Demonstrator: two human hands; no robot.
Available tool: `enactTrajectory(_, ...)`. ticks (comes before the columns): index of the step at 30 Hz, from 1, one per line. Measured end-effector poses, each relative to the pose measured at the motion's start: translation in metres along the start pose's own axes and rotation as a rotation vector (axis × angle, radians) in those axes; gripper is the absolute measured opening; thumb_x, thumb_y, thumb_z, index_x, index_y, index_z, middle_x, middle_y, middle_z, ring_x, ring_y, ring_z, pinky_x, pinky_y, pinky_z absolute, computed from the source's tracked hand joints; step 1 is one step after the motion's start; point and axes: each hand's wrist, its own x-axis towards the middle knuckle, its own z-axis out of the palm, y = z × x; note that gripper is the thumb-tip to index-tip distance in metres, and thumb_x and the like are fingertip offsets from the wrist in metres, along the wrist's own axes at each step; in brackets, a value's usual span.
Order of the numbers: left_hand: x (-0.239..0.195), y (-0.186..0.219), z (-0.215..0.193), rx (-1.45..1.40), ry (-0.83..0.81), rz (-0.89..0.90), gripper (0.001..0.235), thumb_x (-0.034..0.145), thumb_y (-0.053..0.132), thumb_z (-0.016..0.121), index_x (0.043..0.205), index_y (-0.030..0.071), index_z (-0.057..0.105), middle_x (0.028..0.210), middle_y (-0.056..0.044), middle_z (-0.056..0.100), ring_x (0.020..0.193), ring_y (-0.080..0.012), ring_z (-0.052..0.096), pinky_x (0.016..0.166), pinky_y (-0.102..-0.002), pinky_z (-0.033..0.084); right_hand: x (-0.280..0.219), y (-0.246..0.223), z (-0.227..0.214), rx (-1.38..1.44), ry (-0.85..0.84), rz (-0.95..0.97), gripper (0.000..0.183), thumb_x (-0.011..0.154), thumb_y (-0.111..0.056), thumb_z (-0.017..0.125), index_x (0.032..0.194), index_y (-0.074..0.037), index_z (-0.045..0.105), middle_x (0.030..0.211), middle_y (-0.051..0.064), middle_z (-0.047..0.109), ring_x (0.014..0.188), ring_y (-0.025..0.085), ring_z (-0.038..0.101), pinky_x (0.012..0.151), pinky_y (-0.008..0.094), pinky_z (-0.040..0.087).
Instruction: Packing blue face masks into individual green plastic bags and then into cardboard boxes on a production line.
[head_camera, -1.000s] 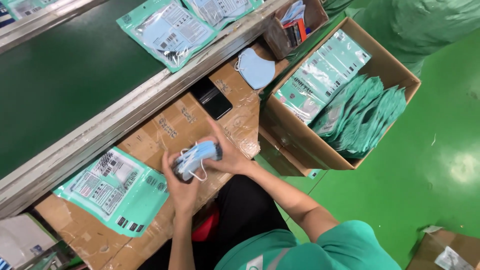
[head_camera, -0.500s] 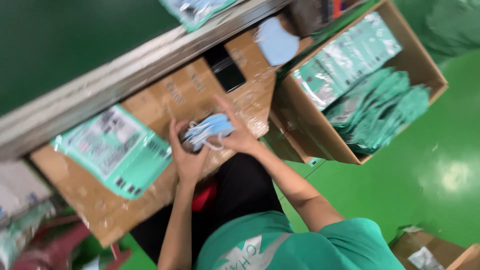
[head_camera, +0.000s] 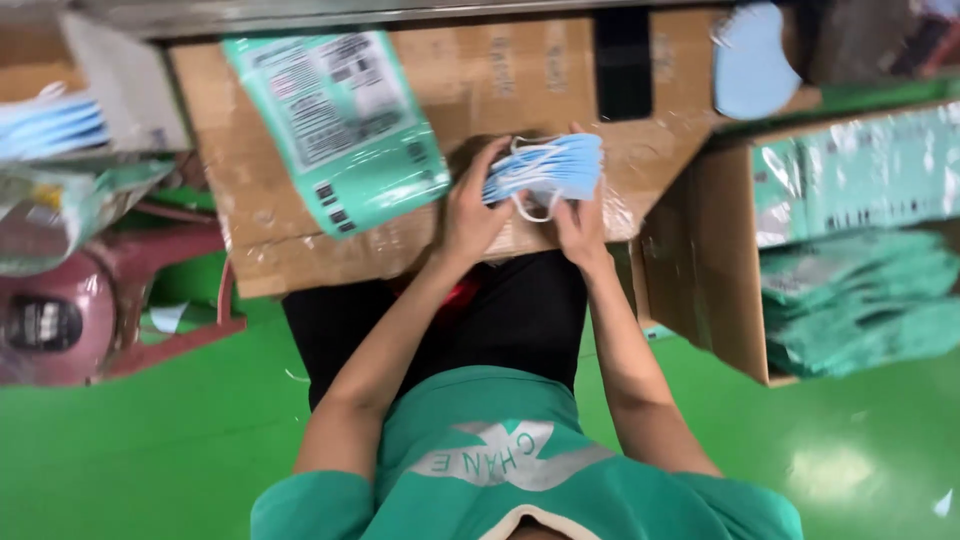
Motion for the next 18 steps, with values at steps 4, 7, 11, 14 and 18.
enactTrajectory(4,-0.010,0.043,-0.035,-0.074,0.058,0.042,0.081,0.086,0.006,0.078,0.155,-0.001,0.036,0.151,-0.025,0.048,0.136,-0.0422,0.053,0.109,-0.045,0.048,-0.017,0.024,0.025,0.020,0.134,0.198,0.049,0.116,-0.032,0.047,0.150,0.003,0.047,0.153,0.022,0.050,0.145,0.032,0.046,0.124,0.045,0.033)
enactTrajectory(7,-0.017,0.040,-0.084,0.365,0.138,0.425,0.046,0.091,0.006,0.075,0.133,-0.001,0.058,0.128,-0.019,0.063,0.121,-0.0364,0.061,0.106,-0.046,0.050,-0.007,0.023,0.029,0.342,0.323,0.360,0.039,0.113,-0.027,0.055,0.137,0.003,0.058,0.131,0.021,0.064,0.123,0.030,0.058,0.111,0.041,0.046)
enactTrajectory(11,-0.011,0.013,-0.160,0.811,0.086,0.389,0.028,0.088,0.004,0.062,0.113,0.001,0.072,0.119,-0.015,0.067,0.114,-0.0336,0.061,0.099,-0.044,0.052,0.017,-0.017,0.033,0.176,0.334,0.657,0.047,0.104,-0.030,0.056,0.142,-0.002,0.054,0.125,0.016,0.067,0.115,0.029,0.063,0.100,0.041,0.049)
enactTrajectory(14,0.005,-0.002,-0.169,0.975,-0.057,0.376,0.029,0.088,0.005,0.058,0.115,0.002,0.070,0.121,-0.016,0.067,0.116,-0.0343,0.061,0.100,-0.043,0.052,0.009,0.035,0.092,0.047,0.211,0.731,0.053,0.100,-0.031,0.058,0.145,-0.004,0.049,0.129,0.015,0.060,0.118,0.028,0.058,0.101,0.041,0.045)
enactTrajectory(18,0.016,0.017,-0.169,0.878,-0.136,0.326,0.040,0.084,0.011,0.062,0.122,0.000,0.068,0.128,-0.022,0.064,0.115,-0.0386,0.060,0.094,-0.044,0.051,0.050,-0.012,0.127,0.505,0.034,0.584,0.059,0.097,-0.029,0.074,0.147,-0.007,0.050,0.128,0.008,0.067,0.113,0.016,0.064,0.097,0.034,0.054)
